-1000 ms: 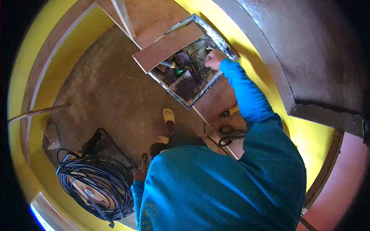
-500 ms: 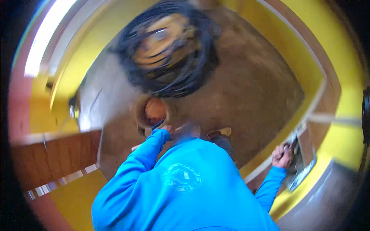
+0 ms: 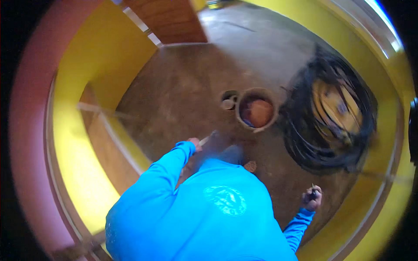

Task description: The person places a wooden board onto a wooden frame, takes nails from a tray, and hammers nails into the board using a hammer.

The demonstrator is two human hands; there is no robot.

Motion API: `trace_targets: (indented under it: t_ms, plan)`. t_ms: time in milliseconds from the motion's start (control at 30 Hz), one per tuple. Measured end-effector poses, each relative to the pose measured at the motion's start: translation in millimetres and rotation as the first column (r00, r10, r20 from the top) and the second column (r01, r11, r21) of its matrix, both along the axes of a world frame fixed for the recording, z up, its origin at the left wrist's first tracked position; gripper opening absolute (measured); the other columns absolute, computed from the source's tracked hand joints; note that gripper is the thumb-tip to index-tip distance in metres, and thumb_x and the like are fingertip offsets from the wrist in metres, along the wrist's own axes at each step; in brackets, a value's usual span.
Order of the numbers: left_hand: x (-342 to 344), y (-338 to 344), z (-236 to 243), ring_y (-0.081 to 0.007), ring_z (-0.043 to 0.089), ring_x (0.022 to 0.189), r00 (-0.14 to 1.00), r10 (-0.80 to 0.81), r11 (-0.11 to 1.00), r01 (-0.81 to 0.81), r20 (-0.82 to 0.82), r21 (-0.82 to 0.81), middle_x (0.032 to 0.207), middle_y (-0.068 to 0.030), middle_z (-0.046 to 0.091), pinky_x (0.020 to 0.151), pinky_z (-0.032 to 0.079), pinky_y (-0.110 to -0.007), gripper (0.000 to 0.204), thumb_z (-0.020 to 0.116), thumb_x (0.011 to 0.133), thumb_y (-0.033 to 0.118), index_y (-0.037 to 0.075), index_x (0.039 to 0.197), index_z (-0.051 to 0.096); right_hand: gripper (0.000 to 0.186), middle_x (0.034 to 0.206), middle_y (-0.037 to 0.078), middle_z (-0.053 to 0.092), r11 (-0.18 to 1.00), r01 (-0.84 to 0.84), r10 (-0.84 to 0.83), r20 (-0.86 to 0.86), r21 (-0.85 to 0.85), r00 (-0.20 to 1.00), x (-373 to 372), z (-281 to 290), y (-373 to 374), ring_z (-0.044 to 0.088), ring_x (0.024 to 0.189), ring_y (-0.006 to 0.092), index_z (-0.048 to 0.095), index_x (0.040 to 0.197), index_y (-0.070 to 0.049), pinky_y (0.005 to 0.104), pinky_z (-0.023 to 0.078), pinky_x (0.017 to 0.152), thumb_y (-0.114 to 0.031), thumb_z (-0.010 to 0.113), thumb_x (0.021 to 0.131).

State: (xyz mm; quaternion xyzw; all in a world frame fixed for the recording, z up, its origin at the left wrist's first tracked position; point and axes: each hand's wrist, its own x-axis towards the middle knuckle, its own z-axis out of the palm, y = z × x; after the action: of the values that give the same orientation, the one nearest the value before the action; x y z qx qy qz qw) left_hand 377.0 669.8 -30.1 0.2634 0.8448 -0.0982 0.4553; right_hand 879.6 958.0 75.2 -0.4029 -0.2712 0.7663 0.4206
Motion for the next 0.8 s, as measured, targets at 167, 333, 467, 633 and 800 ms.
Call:
trace_targets:
  t_ms: [167,333,467,633,800]
  plan:
    - [29,-82,68,-0.025,0.064,0.062,0.955,0.295,0.952,-0.292,-0.014,0.094,0.074,-0.0146,0.066,0.058,0.053,-0.036,0.034,0.066,0.065,0.026,0.001,0.086,0.067,0.026,0.08,0.012,0.062,0.948,-0.311,0.319,-0.219,0.074,0.922,-45,46,29,0.044,0.043,0.0117,0.058,0.103,-0.006,0.0242,0.038,0.037,-0.02,0.049,0.083]
    - [7,-124,68,-0.0222,0.064,0.059,0.921,0.39,0.917,-0.39,0.013,0.08,0.072,-0.0107,0.066,0.056,0.053,-0.035,0.036,0.071,0.064,0.031,0.002,0.085,0.067,0.034,0.09,0.014,0.062,0.822,-0.566,0.53,-0.274,-0.067,0.802,-165,76,6,0.038,0.04,0.0104,0.055,0.112,-0.003,0.0248,0.036,0.035,-0.013,0.049,0.081]
    - [-51,-152,46,-0.0251,0.065,0.065,0.866,0.49,0.862,-0.498,0.099,0.09,0.075,-0.0124,0.066,0.061,0.053,-0.036,0.041,0.072,0.062,0.033,0.001,0.087,0.067,0.032,0.096,0.014,0.062,0.607,-0.786,0.793,-0.144,0.114,0.592,-266,38,7,0.038,0.041,0.0075,0.054,0.115,-0.003,0.0216,0.034,0.035,-0.015,0.05,0.086]
    - [-135,-179,62,-0.0328,0.062,0.081,0.861,0.505,0.81,-0.495,0.056,0.315,0.085,-0.0182,0.064,0.071,0.05,-0.043,0.045,0.073,0.059,0.034,0.0,0.087,0.065,0.023,0.079,0.007,0.061,0.552,-0.833,0.828,0.094,0.03,0.552,-434,45,-72,0.043,0.045,0.0073,0.058,0.099,0.0,0.0199,0.036,0.039,-0.02,0.056,0.086]
    - [-226,-207,92,-0.0332,0.061,0.072,0.801,0.595,0.717,-0.566,0.066,0.408,0.074,-0.0192,0.061,0.063,0.049,-0.042,0.039,0.072,0.061,0.032,-0.001,0.077,0.06,0.022,0.062,-0.001,0.053,0.484,-0.874,0.857,0.228,-0.045,0.463,-584,35,-135,0.045,0.051,0.007,0.058,0.077,-0.005,0.0228,0.036,0.046,-0.022,0.051,0.09]
